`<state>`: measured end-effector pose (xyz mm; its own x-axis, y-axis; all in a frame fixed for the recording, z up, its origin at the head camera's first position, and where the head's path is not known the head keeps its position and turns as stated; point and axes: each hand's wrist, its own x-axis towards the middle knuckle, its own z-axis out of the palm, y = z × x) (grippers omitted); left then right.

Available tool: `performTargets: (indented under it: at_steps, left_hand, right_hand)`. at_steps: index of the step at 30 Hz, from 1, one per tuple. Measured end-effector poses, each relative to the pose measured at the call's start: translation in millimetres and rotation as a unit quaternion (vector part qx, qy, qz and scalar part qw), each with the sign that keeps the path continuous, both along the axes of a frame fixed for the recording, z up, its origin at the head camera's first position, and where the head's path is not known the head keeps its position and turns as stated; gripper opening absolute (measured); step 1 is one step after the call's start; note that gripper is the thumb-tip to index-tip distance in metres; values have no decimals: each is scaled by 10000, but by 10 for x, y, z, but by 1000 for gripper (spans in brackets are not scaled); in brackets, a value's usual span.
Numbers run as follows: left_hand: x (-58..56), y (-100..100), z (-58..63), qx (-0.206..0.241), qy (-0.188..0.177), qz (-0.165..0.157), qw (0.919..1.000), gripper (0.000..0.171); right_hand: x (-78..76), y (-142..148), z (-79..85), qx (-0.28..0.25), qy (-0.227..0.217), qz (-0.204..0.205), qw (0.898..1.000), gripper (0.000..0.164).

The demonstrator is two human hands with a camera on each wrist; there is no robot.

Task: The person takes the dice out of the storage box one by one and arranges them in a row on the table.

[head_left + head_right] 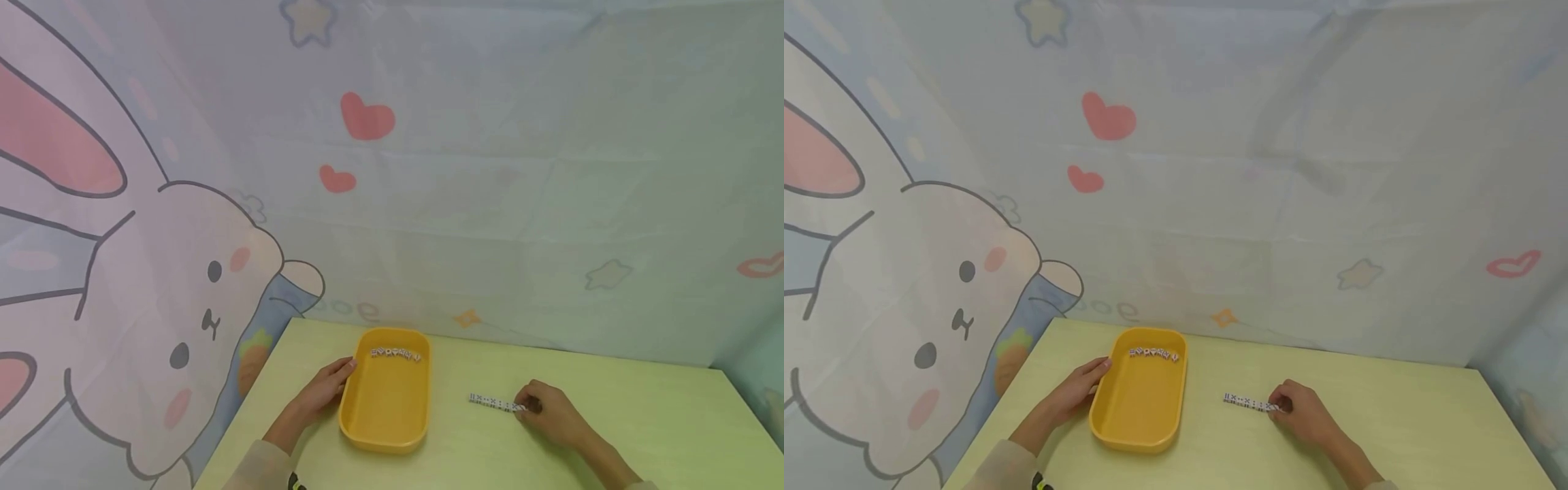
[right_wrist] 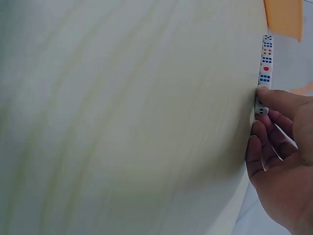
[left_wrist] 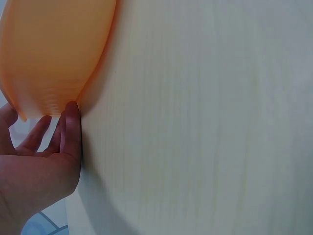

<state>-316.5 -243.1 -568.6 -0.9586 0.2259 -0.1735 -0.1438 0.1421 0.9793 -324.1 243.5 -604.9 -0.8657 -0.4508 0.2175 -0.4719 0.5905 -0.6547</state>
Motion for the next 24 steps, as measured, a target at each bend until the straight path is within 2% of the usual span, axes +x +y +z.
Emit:
performTargets:
  at_steps: [6, 12, 18, 24]
  left_hand:
    - [-2, -5, -7, -115, 59, 50, 9999, 71]
    - [0, 22, -26, 21, 7, 1, 10000, 70]
    - [-28, 46, -28, 61, -3, -126, 9999, 69]
    - [-42, 7, 18, 159, -182, -80, 9997, 68]
  right_hand:
    - [16, -16, 32, 71, -120, -72, 9999, 15]
    - [33, -150, 156, 22, 108, 12, 9999, 27]
    - [4, -551, 358, -259, 315, -22, 9992, 33]
    - [-103, -1117, 548, -634, 463, 270, 9965, 32]
